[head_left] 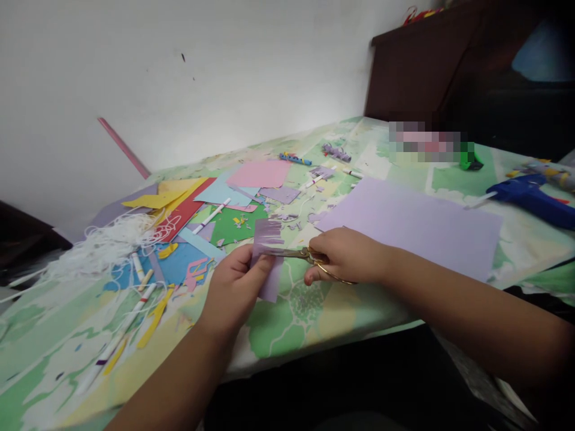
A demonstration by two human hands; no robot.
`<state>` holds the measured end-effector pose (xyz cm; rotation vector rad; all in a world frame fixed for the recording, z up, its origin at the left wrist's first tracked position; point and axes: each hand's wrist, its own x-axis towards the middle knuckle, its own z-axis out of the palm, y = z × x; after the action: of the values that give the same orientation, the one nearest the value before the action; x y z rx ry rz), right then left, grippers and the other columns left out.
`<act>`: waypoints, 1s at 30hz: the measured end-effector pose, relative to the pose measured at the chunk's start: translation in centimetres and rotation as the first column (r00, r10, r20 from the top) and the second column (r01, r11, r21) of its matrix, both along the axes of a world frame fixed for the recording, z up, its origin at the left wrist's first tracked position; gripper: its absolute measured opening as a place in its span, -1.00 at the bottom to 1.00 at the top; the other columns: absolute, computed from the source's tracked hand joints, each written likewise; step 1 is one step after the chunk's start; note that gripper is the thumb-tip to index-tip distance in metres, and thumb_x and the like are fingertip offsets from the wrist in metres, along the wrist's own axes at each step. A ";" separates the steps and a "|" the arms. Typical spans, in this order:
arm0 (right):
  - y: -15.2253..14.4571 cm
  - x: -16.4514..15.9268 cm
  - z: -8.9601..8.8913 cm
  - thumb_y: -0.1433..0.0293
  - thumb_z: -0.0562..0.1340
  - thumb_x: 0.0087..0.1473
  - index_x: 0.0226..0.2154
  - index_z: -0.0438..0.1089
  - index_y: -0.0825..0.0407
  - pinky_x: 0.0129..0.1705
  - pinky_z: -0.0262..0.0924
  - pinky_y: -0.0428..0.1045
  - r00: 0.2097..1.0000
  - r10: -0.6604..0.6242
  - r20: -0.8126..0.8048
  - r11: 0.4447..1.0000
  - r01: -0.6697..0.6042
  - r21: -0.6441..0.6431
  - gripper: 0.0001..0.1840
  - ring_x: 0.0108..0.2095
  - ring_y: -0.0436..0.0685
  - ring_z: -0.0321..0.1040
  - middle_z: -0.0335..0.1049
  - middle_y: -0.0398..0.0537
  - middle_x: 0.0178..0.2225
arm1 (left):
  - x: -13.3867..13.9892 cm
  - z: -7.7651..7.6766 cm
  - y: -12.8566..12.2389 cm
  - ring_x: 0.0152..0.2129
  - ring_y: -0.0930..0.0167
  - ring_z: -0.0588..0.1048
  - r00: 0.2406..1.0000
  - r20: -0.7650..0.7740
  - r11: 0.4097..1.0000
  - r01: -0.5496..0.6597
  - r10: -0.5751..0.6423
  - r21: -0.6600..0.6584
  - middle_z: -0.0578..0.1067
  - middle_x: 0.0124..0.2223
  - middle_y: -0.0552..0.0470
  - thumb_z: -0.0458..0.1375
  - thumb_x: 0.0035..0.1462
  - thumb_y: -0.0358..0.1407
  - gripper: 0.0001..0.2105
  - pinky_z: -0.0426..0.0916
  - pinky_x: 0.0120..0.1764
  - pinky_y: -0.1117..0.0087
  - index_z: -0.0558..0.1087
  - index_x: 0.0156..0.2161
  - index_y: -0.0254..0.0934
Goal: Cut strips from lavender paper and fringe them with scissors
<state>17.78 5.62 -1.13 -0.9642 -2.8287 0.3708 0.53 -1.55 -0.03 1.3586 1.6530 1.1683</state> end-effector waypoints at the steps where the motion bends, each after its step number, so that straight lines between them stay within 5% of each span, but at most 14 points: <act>1: 0.0 0.0 0.0 -0.12 -0.09 -0.22 -0.58 0.22 0.06 -0.60 -0.20 -0.13 1.000 -0.001 0.000 1.000 0.001 -0.005 -0.42 -0.63 -0.05 0.00 0.21 -0.13 -0.63 | 0.0 0.0 0.0 -0.74 0.57 0.21 1.000 0.011 1.000 0.001 -0.001 -0.001 0.33 -0.65 0.16 0.12 -0.17 -0.21 -0.82 0.08 -0.71 0.58 0.42 -0.45 -0.28; 9: 0.0 -0.1 0.1 -0.12 -0.07 -0.23 -0.58 0.23 0.06 -0.61 -0.22 -0.13 1.000 -0.016 0.012 1.000 0.016 -0.001 -0.42 -0.63 -0.06 -0.01 0.19 -0.14 -0.64 | -0.1 0.1 0.0 -0.72 0.56 0.24 0.998 0.068 1.000 0.007 -0.006 -0.011 0.37 -0.62 0.14 0.13 -0.19 -0.19 -0.79 0.11 -0.68 0.57 0.44 -0.41 -0.27; 30: 0.3 0.0 -0.2 -0.15 -0.11 -0.25 -0.61 0.28 0.07 -0.62 -0.25 -0.13 0.999 -0.035 0.030 0.999 0.034 0.036 -0.36 -0.66 -0.06 -0.02 0.18 -0.13 -0.69 | -0.9 -0.7 0.0 -0.71 0.55 0.20 0.996 -0.094 1.000 -0.004 0.006 0.025 0.31 -0.65 0.15 0.09 -0.14 -0.17 -0.81 0.08 -0.66 0.56 0.44 -0.45 -0.24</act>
<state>17.75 5.88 -1.35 -1.0185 -2.8312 0.3029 -0.37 -1.58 -0.76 1.4454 1.7137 1.1470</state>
